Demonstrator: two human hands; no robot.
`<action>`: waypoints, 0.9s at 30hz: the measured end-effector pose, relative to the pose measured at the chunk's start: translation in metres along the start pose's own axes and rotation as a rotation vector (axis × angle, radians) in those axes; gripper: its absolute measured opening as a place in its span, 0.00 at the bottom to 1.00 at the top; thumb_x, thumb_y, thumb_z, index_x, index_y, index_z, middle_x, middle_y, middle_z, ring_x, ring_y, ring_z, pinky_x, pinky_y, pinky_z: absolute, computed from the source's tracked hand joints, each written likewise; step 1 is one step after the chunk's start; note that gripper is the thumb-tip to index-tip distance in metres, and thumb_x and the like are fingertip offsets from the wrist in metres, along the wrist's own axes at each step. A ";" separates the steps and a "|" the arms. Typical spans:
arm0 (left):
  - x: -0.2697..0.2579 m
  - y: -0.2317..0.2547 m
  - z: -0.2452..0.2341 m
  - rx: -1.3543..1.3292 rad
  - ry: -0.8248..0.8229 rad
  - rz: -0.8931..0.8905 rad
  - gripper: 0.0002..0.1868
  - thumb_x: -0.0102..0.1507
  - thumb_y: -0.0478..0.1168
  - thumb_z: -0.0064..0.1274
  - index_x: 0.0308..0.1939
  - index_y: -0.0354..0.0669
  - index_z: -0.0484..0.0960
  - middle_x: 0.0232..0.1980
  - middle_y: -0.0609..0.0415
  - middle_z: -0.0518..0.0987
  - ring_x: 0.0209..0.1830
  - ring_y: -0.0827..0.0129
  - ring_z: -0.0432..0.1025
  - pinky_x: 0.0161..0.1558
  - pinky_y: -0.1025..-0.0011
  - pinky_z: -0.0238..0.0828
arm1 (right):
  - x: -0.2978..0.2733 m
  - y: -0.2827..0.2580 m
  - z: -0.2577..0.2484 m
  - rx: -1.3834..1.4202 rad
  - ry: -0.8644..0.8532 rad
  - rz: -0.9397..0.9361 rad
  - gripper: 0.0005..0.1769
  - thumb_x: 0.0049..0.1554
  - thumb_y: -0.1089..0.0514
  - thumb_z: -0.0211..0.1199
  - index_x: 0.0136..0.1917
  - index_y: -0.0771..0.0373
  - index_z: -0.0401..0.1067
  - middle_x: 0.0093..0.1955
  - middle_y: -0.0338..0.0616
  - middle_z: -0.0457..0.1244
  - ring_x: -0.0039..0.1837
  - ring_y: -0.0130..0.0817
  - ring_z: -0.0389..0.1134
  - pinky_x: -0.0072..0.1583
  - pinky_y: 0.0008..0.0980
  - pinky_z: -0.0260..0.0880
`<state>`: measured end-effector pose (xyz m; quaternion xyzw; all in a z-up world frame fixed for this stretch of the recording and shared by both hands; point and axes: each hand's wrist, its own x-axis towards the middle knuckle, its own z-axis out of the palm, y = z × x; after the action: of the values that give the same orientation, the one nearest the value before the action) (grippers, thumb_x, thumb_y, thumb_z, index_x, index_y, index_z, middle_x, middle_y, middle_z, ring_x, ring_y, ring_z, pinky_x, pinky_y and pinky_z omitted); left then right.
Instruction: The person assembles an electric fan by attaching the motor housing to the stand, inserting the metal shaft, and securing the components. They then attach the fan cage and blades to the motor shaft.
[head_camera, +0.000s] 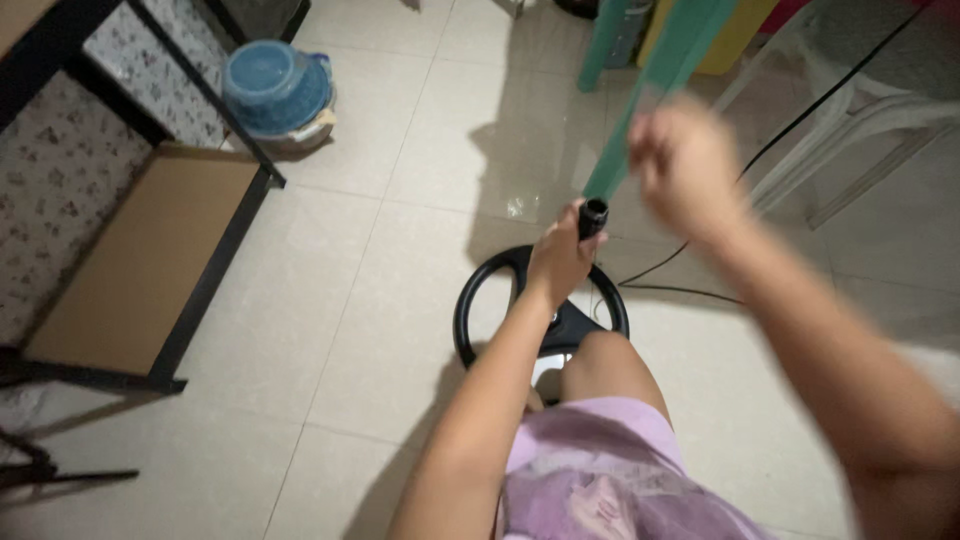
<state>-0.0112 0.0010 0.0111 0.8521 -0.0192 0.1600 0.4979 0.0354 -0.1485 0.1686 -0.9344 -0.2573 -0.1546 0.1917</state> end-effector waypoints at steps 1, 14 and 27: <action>-0.003 -0.001 -0.001 -0.031 0.039 0.027 0.28 0.65 0.44 0.59 0.66 0.43 0.68 0.50 0.38 0.82 0.52 0.39 0.76 0.49 0.50 0.72 | 0.015 0.002 -0.025 -0.039 0.072 -0.145 0.14 0.72 0.59 0.57 0.44 0.65 0.75 0.48 0.53 0.67 0.51 0.49 0.71 0.54 0.46 0.72; 0.011 -0.028 0.016 0.063 0.011 0.134 0.33 0.58 0.39 0.61 0.66 0.41 0.67 0.54 0.35 0.79 0.55 0.38 0.73 0.52 0.51 0.71 | -0.026 0.011 0.072 -0.155 -0.248 -0.204 0.12 0.56 0.53 0.63 0.51 0.58 0.81 0.71 0.49 0.60 0.76 0.57 0.53 0.66 0.61 0.58; -0.005 -0.021 0.012 0.053 -0.027 0.057 0.28 0.59 0.39 0.60 0.61 0.41 0.69 0.52 0.37 0.80 0.52 0.38 0.74 0.48 0.50 0.73 | -0.035 0.003 0.075 0.043 -0.083 -0.197 0.06 0.49 0.60 0.67 0.38 0.64 0.82 0.57 0.44 0.71 0.76 0.50 0.58 0.74 0.57 0.52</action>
<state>-0.0086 0.0010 -0.0134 0.8663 -0.0461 0.1631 0.4699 0.0224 -0.1333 0.0884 -0.9059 -0.3591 -0.1282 0.1844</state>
